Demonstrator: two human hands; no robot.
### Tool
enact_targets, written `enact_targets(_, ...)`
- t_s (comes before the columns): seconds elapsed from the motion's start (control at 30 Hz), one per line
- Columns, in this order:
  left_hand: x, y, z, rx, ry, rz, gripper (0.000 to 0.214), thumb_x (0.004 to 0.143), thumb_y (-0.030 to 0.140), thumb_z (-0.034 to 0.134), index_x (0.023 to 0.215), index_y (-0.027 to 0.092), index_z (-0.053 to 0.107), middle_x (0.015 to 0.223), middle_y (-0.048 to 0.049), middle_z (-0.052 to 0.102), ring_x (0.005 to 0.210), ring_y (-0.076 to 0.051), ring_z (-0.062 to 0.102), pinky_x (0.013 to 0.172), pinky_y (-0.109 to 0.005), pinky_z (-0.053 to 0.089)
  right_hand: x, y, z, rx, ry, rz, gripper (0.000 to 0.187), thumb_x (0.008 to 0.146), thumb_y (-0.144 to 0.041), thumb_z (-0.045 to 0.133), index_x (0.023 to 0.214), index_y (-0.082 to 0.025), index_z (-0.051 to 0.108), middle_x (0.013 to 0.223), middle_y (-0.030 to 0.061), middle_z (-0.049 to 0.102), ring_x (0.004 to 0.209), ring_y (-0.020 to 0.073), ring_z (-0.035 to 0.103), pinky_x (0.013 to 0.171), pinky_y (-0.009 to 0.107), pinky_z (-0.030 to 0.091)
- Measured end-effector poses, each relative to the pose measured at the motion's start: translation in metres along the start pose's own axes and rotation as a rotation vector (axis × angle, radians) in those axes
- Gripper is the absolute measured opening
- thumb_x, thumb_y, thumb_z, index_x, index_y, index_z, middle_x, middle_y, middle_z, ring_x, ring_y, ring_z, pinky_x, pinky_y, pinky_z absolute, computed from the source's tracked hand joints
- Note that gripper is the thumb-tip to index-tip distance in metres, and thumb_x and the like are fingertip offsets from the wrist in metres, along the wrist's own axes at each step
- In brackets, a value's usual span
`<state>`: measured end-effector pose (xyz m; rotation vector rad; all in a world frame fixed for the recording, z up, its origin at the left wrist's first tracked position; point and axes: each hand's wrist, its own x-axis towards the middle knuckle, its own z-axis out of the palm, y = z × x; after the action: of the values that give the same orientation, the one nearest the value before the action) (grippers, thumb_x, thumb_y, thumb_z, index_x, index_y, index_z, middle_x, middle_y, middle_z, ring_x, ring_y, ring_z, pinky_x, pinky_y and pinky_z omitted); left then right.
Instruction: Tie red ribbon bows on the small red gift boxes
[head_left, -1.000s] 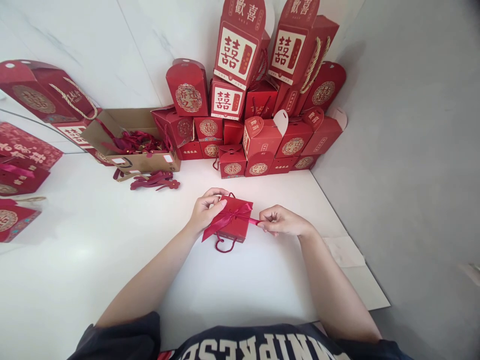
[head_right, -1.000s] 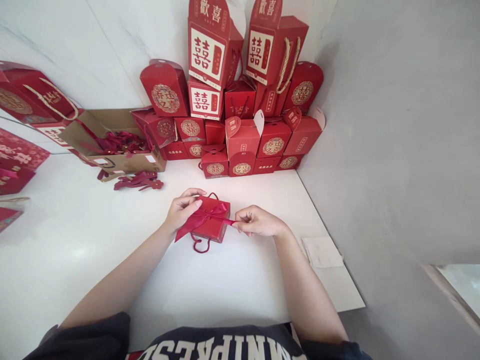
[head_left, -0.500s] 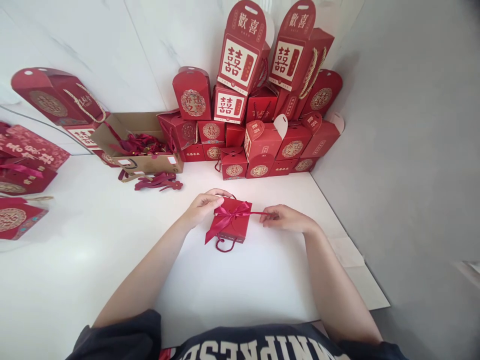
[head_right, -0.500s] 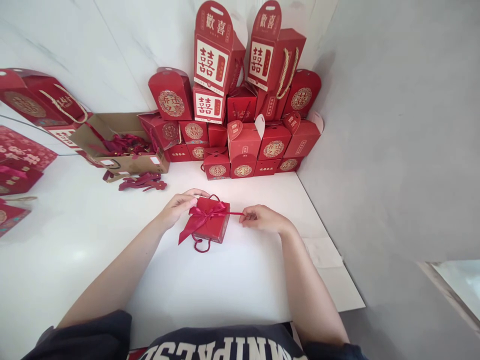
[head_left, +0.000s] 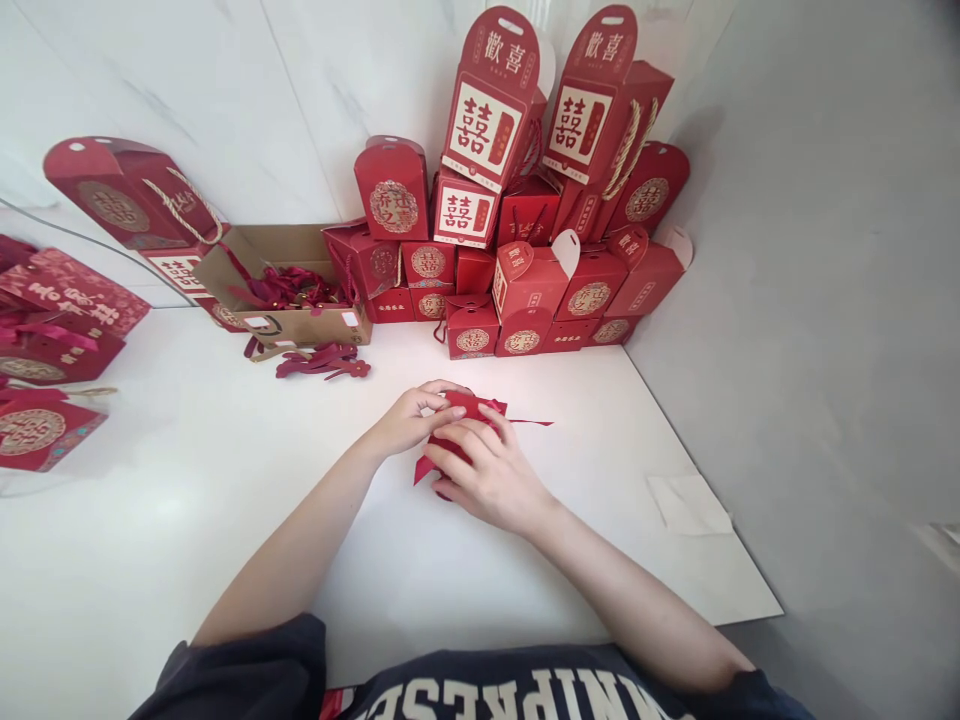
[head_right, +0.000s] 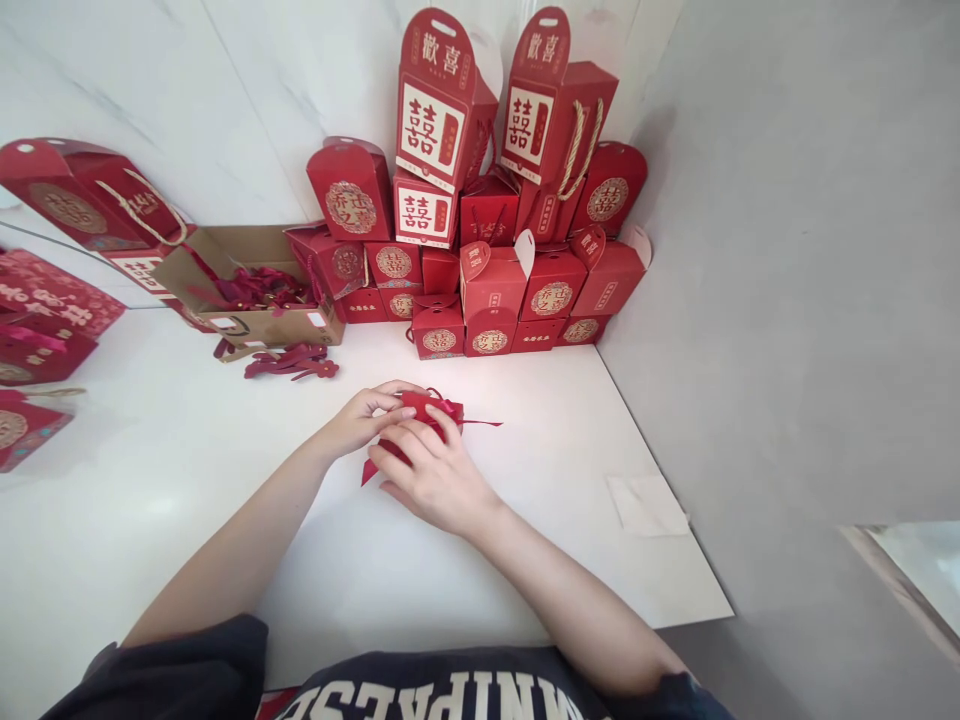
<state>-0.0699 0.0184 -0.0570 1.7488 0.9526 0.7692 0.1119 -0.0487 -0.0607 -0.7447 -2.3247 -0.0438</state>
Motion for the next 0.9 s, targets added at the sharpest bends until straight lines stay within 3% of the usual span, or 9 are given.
enact_targets(0.1,0.000,0.000,0.006,0.004,0.036,-0.016,0.026,0.080,0.040,0.070,0.066,0.017,0.072,0.120,-0.0094,0.062,0.115,-0.025,0.058,0.106,-0.040,0.041,-0.001,-0.005,0.015,-0.051,0.096,0.016,0.022,0.090,-0.010,0.055,0.104,-0.023,0.065,0.108,0.0049,0.068,0.108,0.0204,0.056,0.111,0.046,0.030)
enact_targets(0.2,-0.001,0.000,0.010,0.001,0.057,-0.041,0.023,0.077,0.039,0.073,0.067,0.018,0.072,0.119,-0.0086,0.063,0.114,-0.025,0.059,0.104,-0.040,0.042,-0.005,0.001,0.010,0.050,0.162,0.013,0.017,0.090,-0.012,0.058,0.099,-0.023,0.067,0.100,0.0032,0.068,0.104,0.0192,0.056,0.102,0.039,0.040)
enact_targets(0.33,-0.001,0.001,0.011,0.026,0.060,-0.059,0.018,0.076,0.038,0.073,0.078,0.021,0.076,0.116,-0.0080,0.064,0.112,-0.025,0.060,0.103,-0.040,0.043,-0.014,0.015,-0.015,0.206,0.088,0.025,0.010,0.090,-0.018,0.062,0.094,-0.024,0.068,0.102,0.0043,0.067,0.102,0.0192,0.057,0.089,0.034,0.046)
enact_targets(0.43,-0.001,0.003,0.010,0.052,0.053,-0.044,0.021,0.075,0.038,0.074,0.087,0.022,0.077,0.115,-0.0086,0.065,0.112,-0.025,0.060,0.103,-0.039,0.043,-0.027,0.025,-0.031,0.245,0.004,0.067,0.008,0.089,-0.019,0.063,0.094,-0.024,0.069,0.100,0.0051,0.065,0.100,0.0204,0.057,0.087,0.037,0.046)
enact_targets(0.67,0.000,0.003,0.011,0.043,0.041,-0.063,0.025,0.073,0.041,0.075,0.088,0.021,0.076,0.116,-0.0086,0.064,0.112,-0.025,0.060,0.102,-0.038,0.044,-0.043,0.035,-0.054,0.355,-0.121,0.129,0.015,0.090,-0.015,0.058,0.090,-0.026,0.067,0.101,0.0039,0.063,0.101,0.0199,0.058,0.090,0.038,0.046)
enact_targets(0.8,0.000,0.005,0.012,0.020,0.046,-0.076,0.025,0.072,0.042,0.076,0.080,0.019,0.074,0.114,-0.0088,0.064,0.110,-0.026,0.061,0.101,-0.039,0.044,-0.034,0.047,-0.062,0.204,-0.009,0.278,0.025,0.089,-0.023,0.059,0.114,-0.027,0.060,0.120,0.0080,0.061,0.115,0.0259,0.054,0.106,0.051,0.034)
enact_targets(0.87,0.000,0.006,0.012,0.004,0.046,-0.088,0.026,0.071,0.043,0.076,0.070,0.017,0.070,0.115,-0.0090,0.064,0.108,-0.025,0.062,0.099,-0.039,0.045,-0.029,0.055,-0.058,0.109,-0.011,0.346,0.034,0.090,-0.029,0.060,0.123,-0.025,0.055,0.125,0.0095,0.061,0.118,0.0279,0.054,0.111,0.055,0.026)
enact_targets(0.9,-0.001,0.006,0.012,-0.001,0.049,-0.092,0.028,0.071,0.043,0.076,0.066,0.017,0.067,0.114,-0.0089,0.064,0.107,-0.025,0.062,0.098,-0.039,0.045,-0.028,0.059,-0.055,0.097,-0.044,0.367,0.030,0.090,-0.031,0.059,0.120,-0.024,0.057,0.120,0.0093,0.064,0.112,0.0274,0.057,0.110,0.054,0.027)
